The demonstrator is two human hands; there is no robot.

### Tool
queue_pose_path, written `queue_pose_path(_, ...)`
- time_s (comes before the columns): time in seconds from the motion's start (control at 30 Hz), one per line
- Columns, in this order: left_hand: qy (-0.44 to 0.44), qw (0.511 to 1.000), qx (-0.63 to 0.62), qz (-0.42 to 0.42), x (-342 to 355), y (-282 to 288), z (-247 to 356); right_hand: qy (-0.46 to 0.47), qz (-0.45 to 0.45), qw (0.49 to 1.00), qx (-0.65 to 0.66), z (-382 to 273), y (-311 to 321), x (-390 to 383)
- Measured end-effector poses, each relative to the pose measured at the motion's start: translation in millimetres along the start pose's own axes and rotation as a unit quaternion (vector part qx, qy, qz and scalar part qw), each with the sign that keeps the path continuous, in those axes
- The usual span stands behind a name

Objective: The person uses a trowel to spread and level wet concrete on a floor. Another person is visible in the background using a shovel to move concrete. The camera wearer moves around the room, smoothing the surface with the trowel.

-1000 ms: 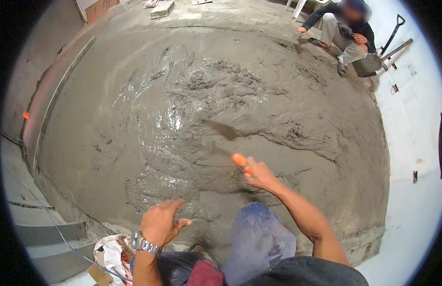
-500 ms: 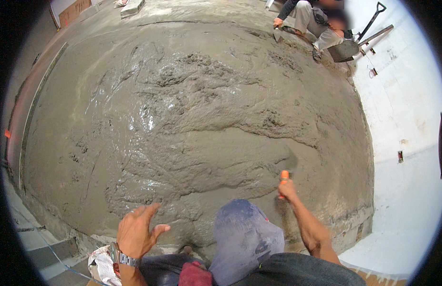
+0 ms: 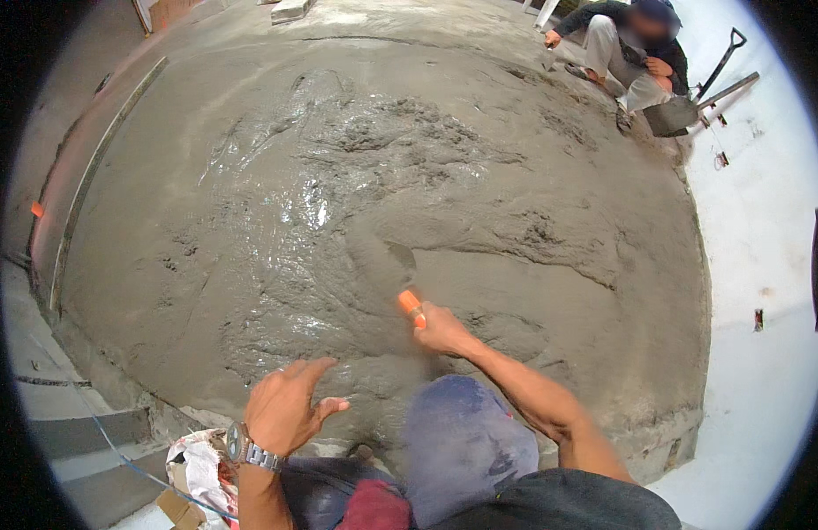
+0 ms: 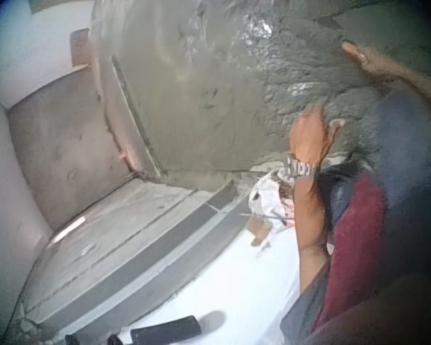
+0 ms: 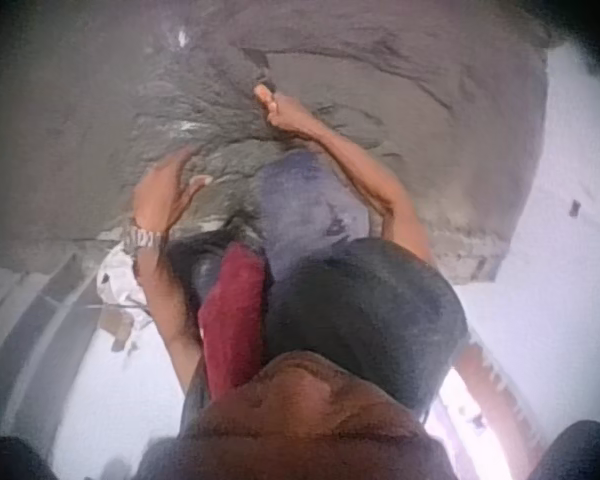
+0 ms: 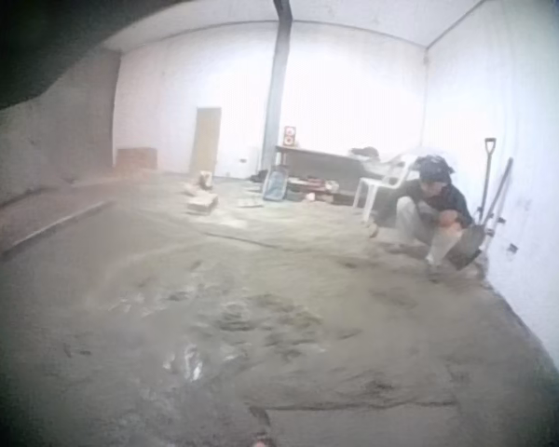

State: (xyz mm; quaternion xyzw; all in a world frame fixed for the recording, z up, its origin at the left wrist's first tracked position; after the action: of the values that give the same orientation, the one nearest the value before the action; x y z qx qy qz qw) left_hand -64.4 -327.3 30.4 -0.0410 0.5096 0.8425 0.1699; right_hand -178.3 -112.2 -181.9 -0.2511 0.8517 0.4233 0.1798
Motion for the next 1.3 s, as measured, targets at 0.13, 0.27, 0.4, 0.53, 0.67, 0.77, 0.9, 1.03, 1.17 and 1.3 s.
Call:
queue_pose_path(0.13,0.014,1.000,-0.017,0.003,-3.0,-1.9,-7.2,0.052,0.062,0.996,0.028,31.5,43.1,-34.7)
queue_pose_path(0.27,-0.003,1.000,-0.006,0.023,-8.9,7.0,-7.2,-0.138,0.169,0.962,0.161,166.6,73.1,-96.3)
queue_pose_path(0.4,-0.005,1.000,-0.026,0.009,-8.6,9.4,0.6,-0.355,0.300,0.841,0.278,340.9,66.1,-199.4)
queue_pose_path(0.53,0.016,1.000,-0.017,-0.008,-1.3,4.8,5.1,-0.473,0.298,0.803,0.207,396.7,13.7,-251.3)
queue_pose_path(0.67,-0.024,1.000,-0.014,-0.005,-0.6,2.7,8.4,-0.376,0.217,0.871,0.232,321.9,-36.5,-192.3)
queue_pose_path(0.77,-0.038,0.999,-0.014,0.008,-3.0,1.6,9.1,-0.310,0.188,0.911,0.199,256.3,-50.7,-141.0)
queue_pose_path(0.9,-0.010,1.000,-0.015,-0.014,-11.9,4.9,8.7,-0.235,0.074,0.954,0.171,161.5,-42.0,-97.9)
queue_pose_path(1.03,-0.014,1.000,-0.010,-0.005,-8.7,3.1,8.5,-0.134,-0.006,0.984,0.120,86.7,-44.0,-55.9)
queue_pose_path(1.17,-0.004,1.000,0.001,-0.010,-4.4,-1.7,3.0,-0.009,-0.006,0.999,0.037,40.4,-47.2,-38.7)
queue_pose_path(1.3,-0.004,1.000,-0.019,0.001,-4.8,2.9,0.3,0.025,-0.056,0.998,-0.018,9.8,-12.0,-70.9)
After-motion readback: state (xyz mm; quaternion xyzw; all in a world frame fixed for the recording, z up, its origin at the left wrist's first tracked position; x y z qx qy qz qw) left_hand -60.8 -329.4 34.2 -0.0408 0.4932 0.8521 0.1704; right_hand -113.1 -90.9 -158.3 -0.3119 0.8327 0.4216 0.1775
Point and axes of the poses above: each hand's wrist, its own x-axis towards the middle knuckle, its own y-axis out of the back of the hand, z = x × y, the point moved 5 cm from there along x, towards the middle knuckle, and after that the axes turned 7 degrees about -y, right-handed, at the moved point
